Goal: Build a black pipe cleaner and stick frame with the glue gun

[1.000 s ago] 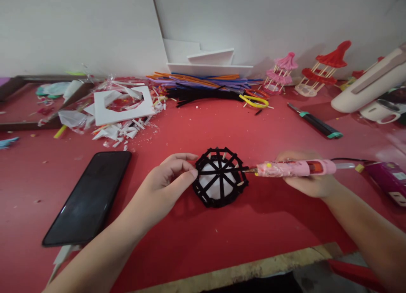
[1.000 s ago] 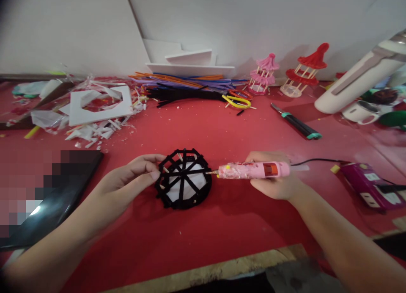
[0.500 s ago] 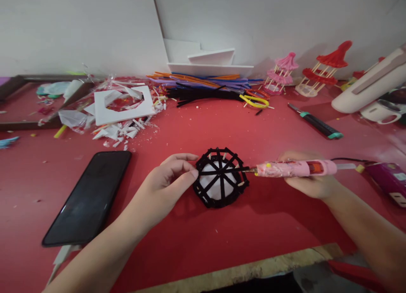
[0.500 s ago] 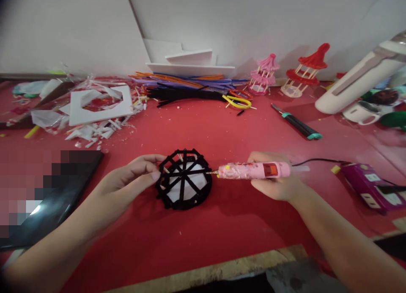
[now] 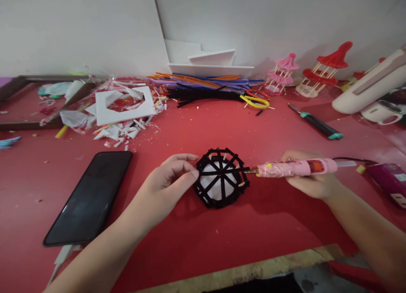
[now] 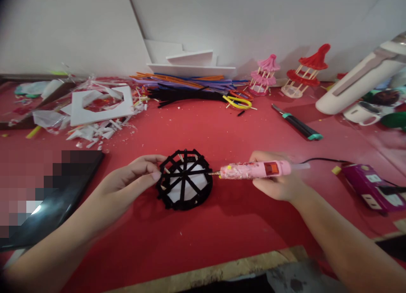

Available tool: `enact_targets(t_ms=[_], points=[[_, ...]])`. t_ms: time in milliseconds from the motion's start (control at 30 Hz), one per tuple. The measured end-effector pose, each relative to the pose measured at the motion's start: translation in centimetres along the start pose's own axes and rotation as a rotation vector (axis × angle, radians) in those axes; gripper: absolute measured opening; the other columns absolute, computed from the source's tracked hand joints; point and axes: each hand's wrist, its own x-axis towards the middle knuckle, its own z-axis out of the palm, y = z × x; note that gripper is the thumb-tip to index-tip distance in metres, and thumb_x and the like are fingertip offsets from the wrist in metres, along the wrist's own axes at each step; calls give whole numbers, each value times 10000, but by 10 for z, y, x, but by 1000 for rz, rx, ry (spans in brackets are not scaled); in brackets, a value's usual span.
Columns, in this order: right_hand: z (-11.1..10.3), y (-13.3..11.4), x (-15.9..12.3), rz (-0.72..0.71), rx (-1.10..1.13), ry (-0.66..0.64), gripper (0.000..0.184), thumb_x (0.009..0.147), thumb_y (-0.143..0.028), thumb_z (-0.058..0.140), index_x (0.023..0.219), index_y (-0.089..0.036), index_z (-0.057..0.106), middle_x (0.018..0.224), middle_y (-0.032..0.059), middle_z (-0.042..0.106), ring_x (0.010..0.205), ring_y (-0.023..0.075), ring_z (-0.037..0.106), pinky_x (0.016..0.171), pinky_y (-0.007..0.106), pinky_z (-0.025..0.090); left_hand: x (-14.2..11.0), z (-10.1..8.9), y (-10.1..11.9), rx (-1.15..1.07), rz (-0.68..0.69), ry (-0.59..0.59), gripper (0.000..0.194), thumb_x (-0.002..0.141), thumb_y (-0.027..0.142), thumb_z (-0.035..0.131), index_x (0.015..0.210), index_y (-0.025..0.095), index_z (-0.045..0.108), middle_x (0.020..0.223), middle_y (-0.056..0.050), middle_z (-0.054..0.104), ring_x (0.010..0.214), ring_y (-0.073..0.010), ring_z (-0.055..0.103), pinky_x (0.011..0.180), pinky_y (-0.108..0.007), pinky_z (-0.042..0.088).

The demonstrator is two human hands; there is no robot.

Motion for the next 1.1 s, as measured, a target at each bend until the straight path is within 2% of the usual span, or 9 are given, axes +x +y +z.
enact_targets(t_ms=[100, 400, 500, 567, 700, 767, 900, 967, 1100], points=[[0, 1, 0, -46, -48, 24, 37, 777, -200, 551, 750, -224, 544, 573, -38, 518, 478, 109, 423, 453, 254, 314, 0, 0, -1, -6, 7, -3, 269, 835, 435, 623, 693, 207, 646, 1223, -80, 628, 1142, -277, 604, 1033, -447, 424], [-14, 7, 5, -148, -173, 39, 142, 796, -170, 570, 898, -240, 640, 708, 2, 700, 546, 157, 630, 481, 259, 463, 3, 0, -2, -6, 9, -12, 263, 828, 430, 628, 693, 205, 643, 1203, -83, 621, 1158, -282, 593, 1012, -434, 425], [-19, 18, 4, -203, -264, -5, 292, 791, -218, 613, 1082, -233, 626, 951, 70, 742, 766, 220, 710, 626, 318, 559, 3, 1, -4, -20, 21, -16, 259, 833, 422, 628, 693, 205, 642, 1200, -80, 615, 1163, -274, 590, 1040, -441, 410], [-21, 28, 3, -207, -334, -38, 407, 773, -202, 595, 1178, -238, 607, 1090, 102, 722, 936, 270, 707, 753, 393, 583, 3, 1, -5, -26, 24, -19, 259, 837, 420, 627, 695, 204, 637, 1208, -79, 610, 1154, -269, 592, 1046, -447, 409], [-28, 40, 7, -182, -450, -70, 521, 724, -58, 454, 1168, -263, 634, 1103, 74, 695, 1040, 270, 667, 879, 464, 552, 3, 1, -6, -1, 29, -24, 270, 838, 435, 625, 696, 205, 632, 1208, -84, 609, 1149, -279, 592, 1050, -472, 403], [-31, 34, 13, -196, -497, 20, 499, 738, -41, 449, 1143, -249, 651, 1070, 78, 682, 1002, 259, 659, 859, 453, 551, 2, 0, -6, 24, 28, -37, 275, 828, 446, 631, 692, 207, 634, 1207, -87, 609, 1161, -291, 585, 1054, -487, 394], [-23, 0, 23, -302, -474, 358, 337, 800, -53, 562, 1060, -240, 664, 945, 67, 694, 867, 231, 658, 772, 394, 549, 2, 0, -6, 44, 26, -62, 284, 819, 467, 638, 695, 211, 639, 1207, -89, 607, 1163, -301, 584, 1056, -500, 389], [-13, -21, 26, -408, -350, 385, 300, 803, -50, 628, 1035, -237, 663, 888, 50, 699, 794, 199, 654, 741, 363, 549, 2, 1, -7, 36, 32, -64, 284, 822, 469, 637, 701, 211, 637, 1202, -88, 607, 1149, -294, 591, 1056, -497, 393], [10, -44, 31, -550, -259, 328, 260, 802, -57, 696, 1016, -205, 678, 908, 65, 714, 852, 203, 661, 777, 370, 566, 2, 2, -6, 32, 46, -63, 278, 815, 457, 639, 696, 206, 632, 1189, -90, 609, 1126, -282, 600, 1063, -489, 396]])
